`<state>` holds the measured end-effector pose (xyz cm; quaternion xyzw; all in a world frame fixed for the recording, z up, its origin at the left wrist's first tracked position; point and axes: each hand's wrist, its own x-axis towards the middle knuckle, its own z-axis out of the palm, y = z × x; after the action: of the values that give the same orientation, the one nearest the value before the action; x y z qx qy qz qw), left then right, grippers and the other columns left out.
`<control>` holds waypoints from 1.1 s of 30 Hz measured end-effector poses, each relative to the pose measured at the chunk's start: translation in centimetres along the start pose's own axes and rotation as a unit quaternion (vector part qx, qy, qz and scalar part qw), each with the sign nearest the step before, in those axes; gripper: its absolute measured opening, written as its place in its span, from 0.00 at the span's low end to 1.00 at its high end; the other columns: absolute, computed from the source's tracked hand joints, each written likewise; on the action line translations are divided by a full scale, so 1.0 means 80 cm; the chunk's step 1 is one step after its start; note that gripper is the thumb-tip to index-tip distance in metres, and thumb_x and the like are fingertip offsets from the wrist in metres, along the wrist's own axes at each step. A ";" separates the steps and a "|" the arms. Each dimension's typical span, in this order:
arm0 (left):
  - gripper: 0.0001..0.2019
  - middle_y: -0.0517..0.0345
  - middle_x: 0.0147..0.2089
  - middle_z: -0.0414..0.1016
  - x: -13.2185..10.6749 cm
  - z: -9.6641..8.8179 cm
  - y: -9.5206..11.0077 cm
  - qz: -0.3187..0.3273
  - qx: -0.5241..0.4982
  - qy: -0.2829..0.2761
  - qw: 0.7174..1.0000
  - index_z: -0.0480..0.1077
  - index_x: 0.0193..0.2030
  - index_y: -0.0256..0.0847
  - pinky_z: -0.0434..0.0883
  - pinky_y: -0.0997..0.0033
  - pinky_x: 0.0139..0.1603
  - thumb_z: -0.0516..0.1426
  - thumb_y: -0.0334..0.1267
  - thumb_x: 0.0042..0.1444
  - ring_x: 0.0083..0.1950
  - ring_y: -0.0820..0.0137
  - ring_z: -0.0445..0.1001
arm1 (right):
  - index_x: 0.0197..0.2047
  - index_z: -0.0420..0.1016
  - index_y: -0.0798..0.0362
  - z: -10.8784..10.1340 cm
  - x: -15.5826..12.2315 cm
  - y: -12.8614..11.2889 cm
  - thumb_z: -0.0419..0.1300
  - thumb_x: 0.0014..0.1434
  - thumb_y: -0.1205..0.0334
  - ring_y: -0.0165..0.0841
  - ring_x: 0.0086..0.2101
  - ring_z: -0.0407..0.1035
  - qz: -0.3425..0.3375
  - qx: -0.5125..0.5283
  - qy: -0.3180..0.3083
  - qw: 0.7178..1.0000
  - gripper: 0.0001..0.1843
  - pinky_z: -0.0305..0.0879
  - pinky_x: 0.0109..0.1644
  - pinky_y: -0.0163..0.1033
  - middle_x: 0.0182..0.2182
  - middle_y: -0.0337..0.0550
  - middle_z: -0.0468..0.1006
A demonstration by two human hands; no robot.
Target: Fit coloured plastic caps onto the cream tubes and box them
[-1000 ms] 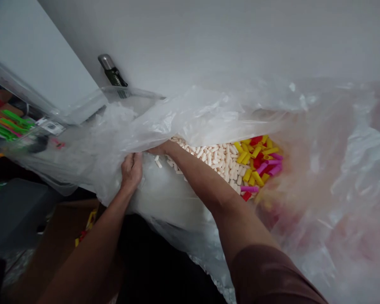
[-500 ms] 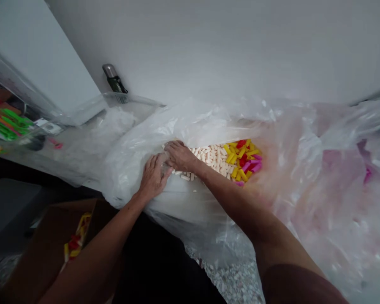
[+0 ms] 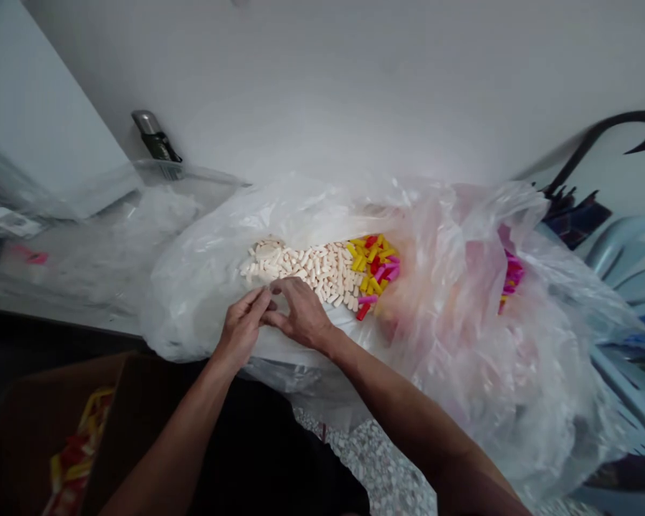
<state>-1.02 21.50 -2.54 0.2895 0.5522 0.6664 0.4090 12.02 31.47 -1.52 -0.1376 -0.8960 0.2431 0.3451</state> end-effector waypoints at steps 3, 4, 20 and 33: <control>0.23 0.64 0.27 0.67 -0.004 -0.004 -0.015 -0.003 -0.051 0.023 0.998 0.80 0.51 0.39 0.69 0.75 0.29 0.67 0.55 0.57 0.26 0.76 0.65 | 0.52 0.76 0.52 -0.040 -0.023 0.014 0.62 0.69 0.54 0.41 0.47 0.75 0.074 -0.059 -0.034 0.995 0.13 0.72 0.53 0.46 0.46 0.52 0.81; 0.23 0.65 0.26 0.66 -0.005 -0.005 -0.018 -0.005 -0.071 0.022 0.997 0.80 0.51 0.39 0.69 0.75 0.28 0.67 0.55 0.57 0.25 0.76 0.63 | 0.51 0.77 0.52 -0.054 -0.027 0.021 0.60 0.71 0.54 0.40 0.44 0.75 0.117 -0.091 -0.035 0.988 0.12 0.72 0.50 0.44 0.45 0.51 0.81; 0.20 0.66 0.31 0.65 -0.021 -0.026 -0.007 -0.088 -0.236 -0.018 0.968 0.75 0.42 0.38 0.67 0.73 0.27 0.71 0.49 0.51 0.24 0.79 0.62 | 0.45 0.81 0.55 -0.062 -0.011 0.060 0.51 0.74 0.57 0.43 0.46 0.76 0.235 -0.250 -0.120 0.932 0.18 0.68 0.49 0.43 0.44 0.54 0.81; 0.16 0.67 0.28 0.63 -0.018 -0.017 -0.013 -0.101 -0.223 -0.038 0.969 0.76 0.40 0.39 0.65 0.75 0.27 0.71 0.47 0.53 0.23 0.80 0.58 | 0.38 0.79 0.50 -0.015 -0.013 -0.027 0.67 0.65 0.45 0.33 0.32 0.72 0.253 0.312 0.075 0.913 0.16 0.70 0.40 0.40 0.29 0.40 0.79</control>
<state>-1.19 19.65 -3.74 0.1589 0.4000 0.7165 0.5490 13.43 29.65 -0.17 -0.2632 -0.6813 0.5783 0.3634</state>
